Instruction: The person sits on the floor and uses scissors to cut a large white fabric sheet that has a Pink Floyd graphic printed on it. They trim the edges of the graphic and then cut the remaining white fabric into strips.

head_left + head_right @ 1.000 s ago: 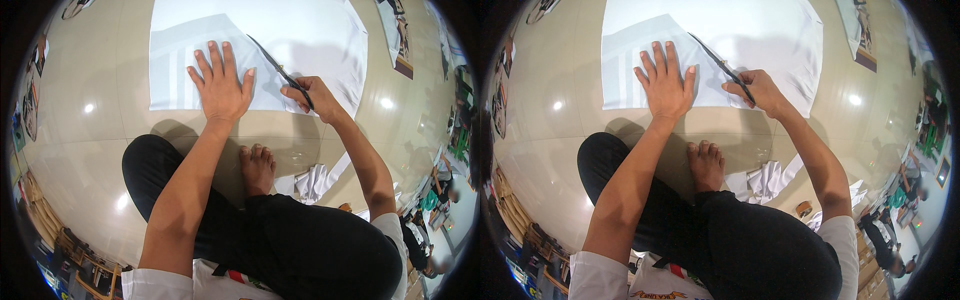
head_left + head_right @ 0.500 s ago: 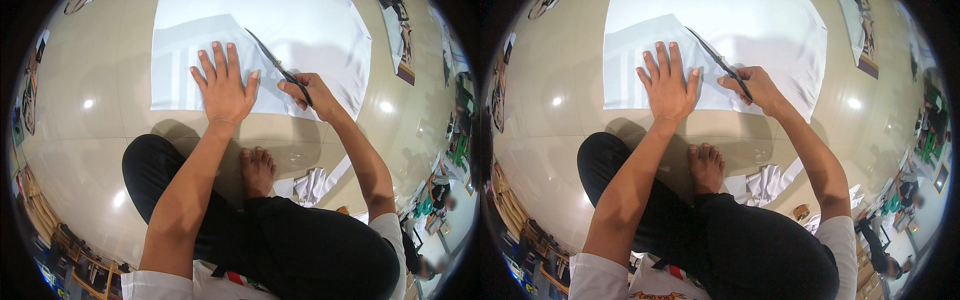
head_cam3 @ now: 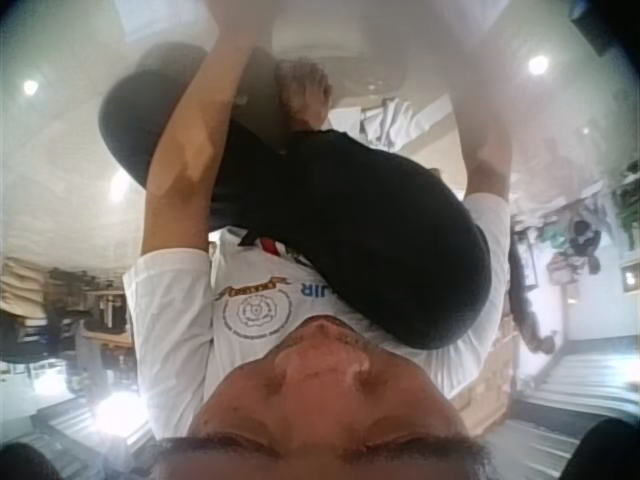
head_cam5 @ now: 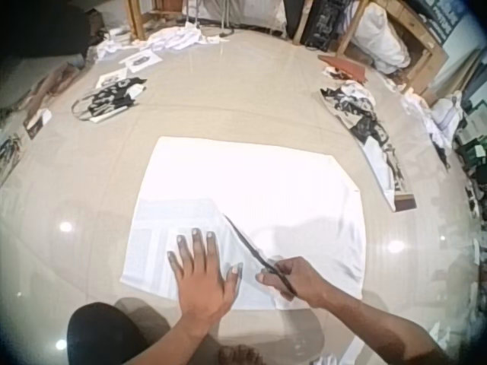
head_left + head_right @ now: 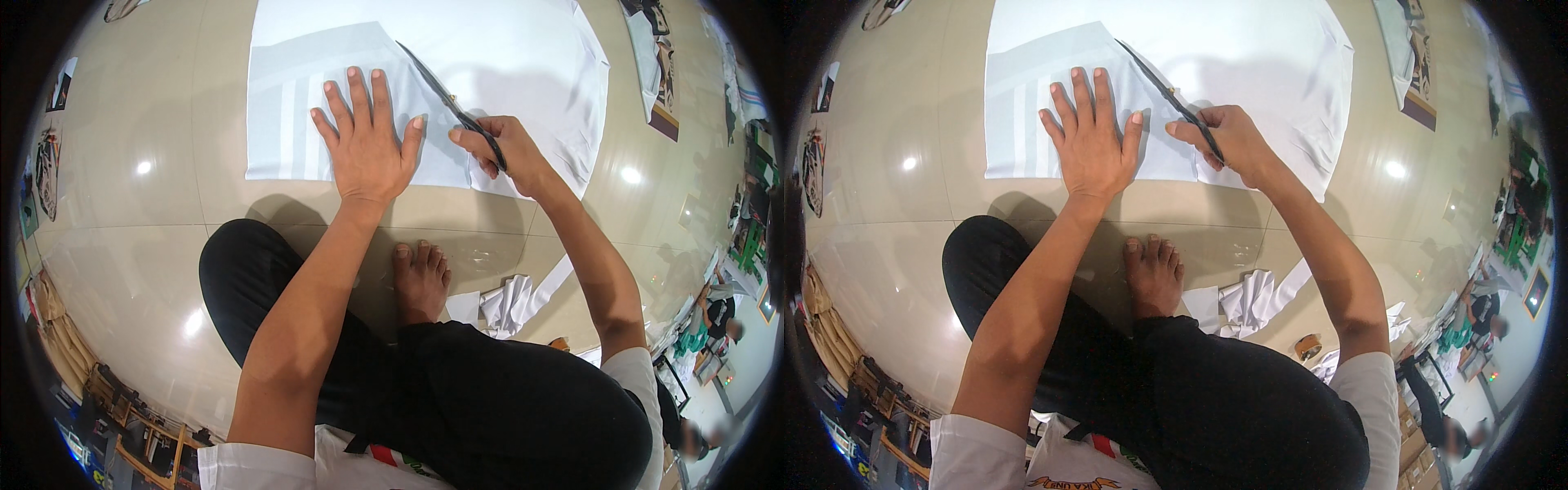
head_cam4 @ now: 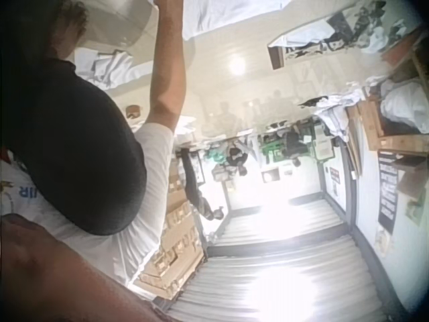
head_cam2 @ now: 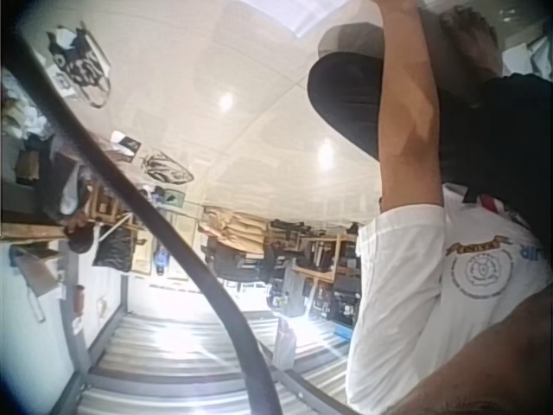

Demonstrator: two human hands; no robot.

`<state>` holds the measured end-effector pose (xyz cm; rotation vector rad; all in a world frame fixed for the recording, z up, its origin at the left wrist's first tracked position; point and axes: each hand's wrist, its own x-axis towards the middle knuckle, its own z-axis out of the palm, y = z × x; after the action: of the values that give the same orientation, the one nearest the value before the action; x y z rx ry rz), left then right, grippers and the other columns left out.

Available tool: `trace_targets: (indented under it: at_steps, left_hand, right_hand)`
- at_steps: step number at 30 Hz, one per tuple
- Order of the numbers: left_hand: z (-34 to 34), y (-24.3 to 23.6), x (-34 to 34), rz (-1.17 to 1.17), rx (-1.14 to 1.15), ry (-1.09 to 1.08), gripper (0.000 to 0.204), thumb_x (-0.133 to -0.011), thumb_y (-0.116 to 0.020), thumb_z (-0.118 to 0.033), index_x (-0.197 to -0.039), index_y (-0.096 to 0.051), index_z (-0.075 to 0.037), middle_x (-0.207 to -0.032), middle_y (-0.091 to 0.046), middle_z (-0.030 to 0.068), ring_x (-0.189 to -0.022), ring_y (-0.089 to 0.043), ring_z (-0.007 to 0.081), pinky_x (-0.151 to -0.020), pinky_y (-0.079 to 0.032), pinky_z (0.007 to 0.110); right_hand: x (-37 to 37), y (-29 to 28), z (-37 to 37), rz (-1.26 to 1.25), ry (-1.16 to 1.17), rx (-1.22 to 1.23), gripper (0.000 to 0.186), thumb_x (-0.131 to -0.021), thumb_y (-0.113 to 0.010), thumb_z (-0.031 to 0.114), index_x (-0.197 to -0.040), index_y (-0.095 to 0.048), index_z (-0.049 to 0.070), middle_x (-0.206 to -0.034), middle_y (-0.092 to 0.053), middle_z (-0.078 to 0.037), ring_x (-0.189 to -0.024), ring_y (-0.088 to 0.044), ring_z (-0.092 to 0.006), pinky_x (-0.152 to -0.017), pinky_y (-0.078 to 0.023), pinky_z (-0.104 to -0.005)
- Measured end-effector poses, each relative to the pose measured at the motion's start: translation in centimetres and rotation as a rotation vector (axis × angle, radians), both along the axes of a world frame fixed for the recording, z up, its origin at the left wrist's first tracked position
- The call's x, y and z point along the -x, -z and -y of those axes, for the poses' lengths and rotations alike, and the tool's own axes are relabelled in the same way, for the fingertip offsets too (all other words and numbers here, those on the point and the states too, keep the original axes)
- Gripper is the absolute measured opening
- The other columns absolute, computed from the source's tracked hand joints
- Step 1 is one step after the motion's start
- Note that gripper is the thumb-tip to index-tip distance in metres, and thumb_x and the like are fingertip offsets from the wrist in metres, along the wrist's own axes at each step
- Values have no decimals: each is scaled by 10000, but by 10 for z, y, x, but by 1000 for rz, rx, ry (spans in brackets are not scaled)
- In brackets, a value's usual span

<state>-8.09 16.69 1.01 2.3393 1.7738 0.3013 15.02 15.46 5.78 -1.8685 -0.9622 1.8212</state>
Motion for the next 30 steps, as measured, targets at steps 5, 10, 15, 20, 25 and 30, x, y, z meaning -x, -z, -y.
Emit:
trace_targets:
  at_steps: [5, 10, 15, 20, 25, 30]
  left_hand:
    - [0, 0, 0, 13, 8, -2, 848, -1077, -483, -594, -1690, -346, -24, -1755, -264, 281, -1623, -118, 574, -1253, -98, 777]
    - [0, 0, 1, 0, 1, -2, 844, -1077, -487, -587, -1690, -343, -26, -1755, -264, 280, -1621, -122, 575, -1254, -101, 774]
    - [0, 1, 1, -5, 5, -2, 843, -1076, -488, -584, -1690, -343, -25, -1756, -262, 280, -1623, -120, 573, -1255, -100, 773]
    - [0, 0, 1, -11, 11, -3, 845, -1078, -486, -584, -1696, -330, -29, -1760, -252, 277, -1626, -111, 569, -1258, -95, 770]
    - [0, -1, 1, -12, 42, -1, 820, -1105, -414, -567, -1737, -238, -76, -1775, -208, 276, -1631, -94, 565, -1266, -79, 763]
    - [0, -1, 0, -3, 37, 2, 823, -1097, -437, -570, -1725, -268, -64, -1772, -219, 275, -1628, -102, 568, -1262, -86, 766]
  right_hand:
    - [6, 1, -6, -24, 19, 3, 483, -865, -887, 489, -752, -635, 92, -582, -497, 40, -487, -458, -67, -467, -353, -244]
    - [7, 2, -8, -22, 33, 3, 464, -827, -907, 457, -739, -638, 89, -562, -503, 29, -460, -462, -76, -444, -342, -244]
    - [6, 1, -7, 19, -30, 7, 471, -862, -887, 470, -754, -645, 80, -566, -496, 36, -478, -456, -68, -460, -348, -245]
    - [12, -1, -10, 5, 12, 7, 483, -863, -884, 473, -732, -627, 86, -567, -490, 34, -477, -445, -66, -467, -342, -248]
    - [16, 4, -18, -32, 38, -17, 485, -865, -882, 470, -707, -602, 108, -581, -493, 38, -479, -443, -64, -471, -342, -250]
    - [18, 11, -19, -44, 75, -28, 463, -789, -913, 464, -707, -629, 107, -528, -496, 29, -432, -434, -78, -436, -296, -251]
